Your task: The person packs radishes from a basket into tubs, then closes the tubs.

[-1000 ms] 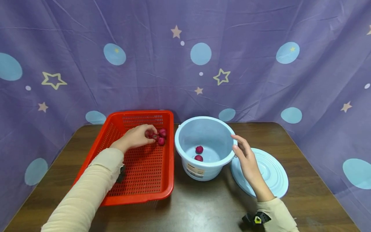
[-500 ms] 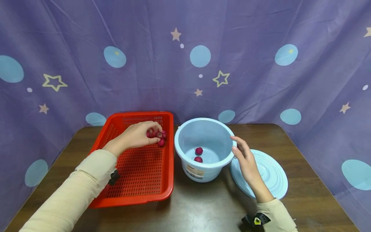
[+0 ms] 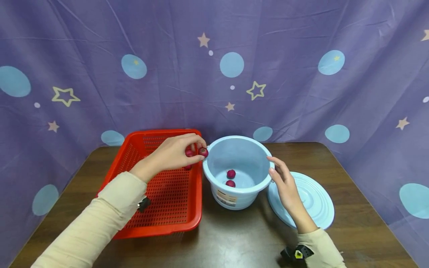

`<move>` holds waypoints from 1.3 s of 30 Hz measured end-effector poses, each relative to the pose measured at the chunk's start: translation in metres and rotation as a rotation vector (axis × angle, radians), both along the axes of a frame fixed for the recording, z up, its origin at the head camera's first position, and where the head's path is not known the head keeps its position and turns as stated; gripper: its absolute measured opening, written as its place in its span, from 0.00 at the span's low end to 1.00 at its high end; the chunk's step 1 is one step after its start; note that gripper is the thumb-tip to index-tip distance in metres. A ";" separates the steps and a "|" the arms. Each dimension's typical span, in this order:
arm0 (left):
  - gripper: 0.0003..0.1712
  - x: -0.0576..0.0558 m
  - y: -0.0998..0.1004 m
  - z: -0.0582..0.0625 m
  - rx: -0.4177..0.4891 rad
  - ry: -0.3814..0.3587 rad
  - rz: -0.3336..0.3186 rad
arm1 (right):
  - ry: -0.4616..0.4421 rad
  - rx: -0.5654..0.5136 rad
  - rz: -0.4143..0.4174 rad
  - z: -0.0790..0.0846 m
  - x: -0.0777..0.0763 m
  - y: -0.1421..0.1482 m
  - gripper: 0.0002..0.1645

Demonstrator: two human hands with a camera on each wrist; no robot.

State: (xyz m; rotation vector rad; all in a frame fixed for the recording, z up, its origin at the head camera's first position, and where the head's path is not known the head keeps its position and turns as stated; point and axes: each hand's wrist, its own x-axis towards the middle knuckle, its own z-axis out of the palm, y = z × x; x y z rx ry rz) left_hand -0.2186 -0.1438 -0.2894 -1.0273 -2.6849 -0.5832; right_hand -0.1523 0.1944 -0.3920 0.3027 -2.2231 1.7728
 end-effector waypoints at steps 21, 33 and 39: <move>0.15 0.009 0.052 0.003 -0.064 -0.067 -0.137 | -0.015 0.008 0.001 0.002 0.003 0.000 0.23; 0.14 0.008 0.053 -0.003 -0.094 -0.066 -0.166 | -0.010 0.002 0.004 0.003 0.003 -0.001 0.23; 0.17 0.006 0.047 -0.001 -0.053 -0.081 -0.123 | -0.009 0.010 0.000 0.003 0.004 0.000 0.23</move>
